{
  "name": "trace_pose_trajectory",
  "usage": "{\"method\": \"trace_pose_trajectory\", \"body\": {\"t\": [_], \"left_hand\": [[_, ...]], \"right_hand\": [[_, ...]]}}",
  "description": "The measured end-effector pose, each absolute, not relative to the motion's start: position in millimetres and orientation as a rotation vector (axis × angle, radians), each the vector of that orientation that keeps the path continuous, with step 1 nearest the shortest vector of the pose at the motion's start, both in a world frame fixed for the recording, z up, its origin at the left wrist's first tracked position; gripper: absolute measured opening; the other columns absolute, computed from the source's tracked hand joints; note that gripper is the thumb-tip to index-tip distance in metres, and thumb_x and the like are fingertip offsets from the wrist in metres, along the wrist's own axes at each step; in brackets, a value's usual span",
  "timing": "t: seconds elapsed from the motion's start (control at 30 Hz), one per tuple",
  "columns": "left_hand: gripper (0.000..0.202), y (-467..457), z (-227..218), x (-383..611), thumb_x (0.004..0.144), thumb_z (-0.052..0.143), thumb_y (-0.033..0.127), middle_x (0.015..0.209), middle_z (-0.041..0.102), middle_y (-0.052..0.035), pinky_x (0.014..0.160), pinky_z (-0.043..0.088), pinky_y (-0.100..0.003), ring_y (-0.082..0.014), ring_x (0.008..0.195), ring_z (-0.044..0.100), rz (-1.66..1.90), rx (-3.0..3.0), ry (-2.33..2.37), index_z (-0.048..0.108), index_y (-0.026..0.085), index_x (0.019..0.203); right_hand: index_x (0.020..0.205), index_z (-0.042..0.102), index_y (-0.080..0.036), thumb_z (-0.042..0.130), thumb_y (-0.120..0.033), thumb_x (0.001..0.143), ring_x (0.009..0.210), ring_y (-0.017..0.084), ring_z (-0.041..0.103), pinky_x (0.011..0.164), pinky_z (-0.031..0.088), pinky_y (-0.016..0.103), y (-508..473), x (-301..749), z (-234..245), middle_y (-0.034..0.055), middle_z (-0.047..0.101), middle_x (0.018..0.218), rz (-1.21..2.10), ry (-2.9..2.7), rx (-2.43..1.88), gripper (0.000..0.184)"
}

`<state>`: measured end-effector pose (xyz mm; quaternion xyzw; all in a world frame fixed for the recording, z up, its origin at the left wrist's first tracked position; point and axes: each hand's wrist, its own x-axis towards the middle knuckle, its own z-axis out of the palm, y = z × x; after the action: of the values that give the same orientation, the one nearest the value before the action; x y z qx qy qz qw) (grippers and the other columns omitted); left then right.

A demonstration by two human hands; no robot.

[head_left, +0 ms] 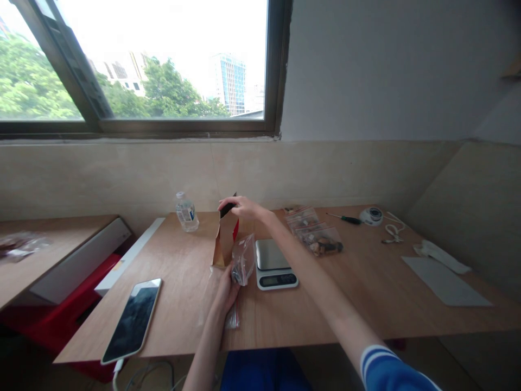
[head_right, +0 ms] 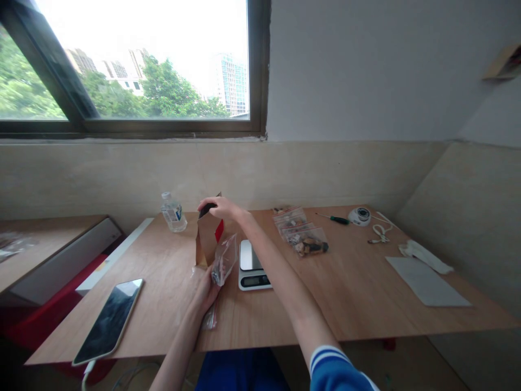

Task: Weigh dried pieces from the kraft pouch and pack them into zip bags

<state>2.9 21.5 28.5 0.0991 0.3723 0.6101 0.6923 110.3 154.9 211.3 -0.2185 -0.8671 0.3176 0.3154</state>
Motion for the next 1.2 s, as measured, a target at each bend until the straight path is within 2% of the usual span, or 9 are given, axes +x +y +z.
{"method": "trace_pose_trajectory", "body": {"t": [0.13,0.27,0.37,0.5,0.7,0.9,1.0,1.1,1.2], "left_hand": [[0.007,23,25,2,0.079,0.057,0.014,0.064,0.066,-0.0032,0.054,0.053,-0.018,-0.0103,0.054,0.062,1.343,0.240,0.769,0.063,0.011,0.076],[0.011,24,22,2,0.081,0.054,0.015,0.066,0.067,-0.0041,0.052,0.052,-0.018,-0.0105,0.054,0.062,1.336,0.244,0.777,0.064,0.011,0.078],[0.012,24,21,2,0.081,0.055,0.017,0.065,0.067,-0.0040,0.051,0.052,-0.019,-0.0111,0.053,0.061,1.325,0.273,0.788,0.065,0.011,0.079],[0.011,23,23,3,0.080,0.057,0.018,0.064,0.066,-0.0024,0.052,0.051,-0.018,-0.0100,0.053,0.060,1.323,0.307,0.780,0.066,0.012,0.077],[0.006,23,24,2,0.075,0.062,0.019,0.065,0.066,-0.0011,0.053,0.049,-0.018,-0.0099,0.055,0.059,1.312,0.339,0.794,0.067,0.016,0.074],[0.011,23,20,2,0.072,0.066,0.021,0.072,0.068,-0.0026,0.059,0.049,-0.020,-0.0100,0.059,0.061,1.314,0.372,0.783,0.067,0.012,0.077],[0.015,22,18,2,0.071,0.068,0.023,0.076,0.069,-0.0027,0.063,0.050,-0.021,-0.0111,0.063,0.063,1.301,0.397,0.753,0.066,0.012,0.080],[0.017,22,17,2,0.072,0.069,0.025,0.081,0.069,-0.0028,0.071,0.050,-0.021,-0.0122,0.072,0.065,1.308,0.418,0.710,0.066,0.012,0.083],[0.021,23,15,1,0.071,0.070,0.027,0.084,0.070,-0.0031,0.074,0.050,-0.022,-0.0127,0.077,0.065,1.318,0.430,0.694,0.067,0.013,0.086]], "right_hand": [[0.113,0.054,-0.018,0.045,0.001,0.057,0.120,0.023,0.045,0.104,0.033,0.038,151,110,202,0.0074,0.052,0.125,0.703,-2.270,-0.640,0.060],[0.112,0.047,-0.013,0.052,0.001,0.055,0.130,0.024,0.030,0.106,0.029,0.038,143,115,196,0.0141,0.040,0.126,0.473,-2.240,-0.663,0.059],[0.098,0.051,-0.013,0.057,-0.003,0.060,0.120,0.024,0.038,0.098,0.036,0.036,136,121,196,0.0126,0.046,0.113,0.329,-2.232,-0.694,0.040],[0.081,0.059,-0.016,0.055,-0.006,0.073,0.085,0.017,0.055,0.077,0.042,0.027,129,127,199,0.0042,0.059,0.084,0.291,-2.380,-0.754,0.013],[0.082,0.067,-0.016,0.049,-0.003,0.082,0.076,0.013,0.059,0.066,0.038,0.021,106,121,212,0.0039,0.068,0.083,0.235,-2.520,-0.792,0.023],[0.086,0.068,-0.017,0.049,-0.007,0.086,0.078,0.014,0.059,0.068,0.039,0.021,101,118,211,0.0041,0.068,0.085,0.247,-2.538,-0.781,0.021],[0.092,0.066,-0.018,0.051,-0.013,0.087,0.084,0.014,0.058,0.076,0.040,0.024,99,121,209,0.0033,0.064,0.087,0.272,-2.454,-0.741,0.017],[0.102,0.061,-0.020,0.055,-0.019,0.085,0.098,0.017,0.053,0.089,0.038,0.030,88,128,207,0.0046,0.058,0.099,0.248,-2.209,-0.751,0.018],[0.097,0.055,-0.018,0.051,-0.019,0.084,0.096,0.017,0.051,0.089,0.040,0.032,69,140,199,0.0057,0.054,0.098,0.245,-1.802,-0.860,0.014]]}}
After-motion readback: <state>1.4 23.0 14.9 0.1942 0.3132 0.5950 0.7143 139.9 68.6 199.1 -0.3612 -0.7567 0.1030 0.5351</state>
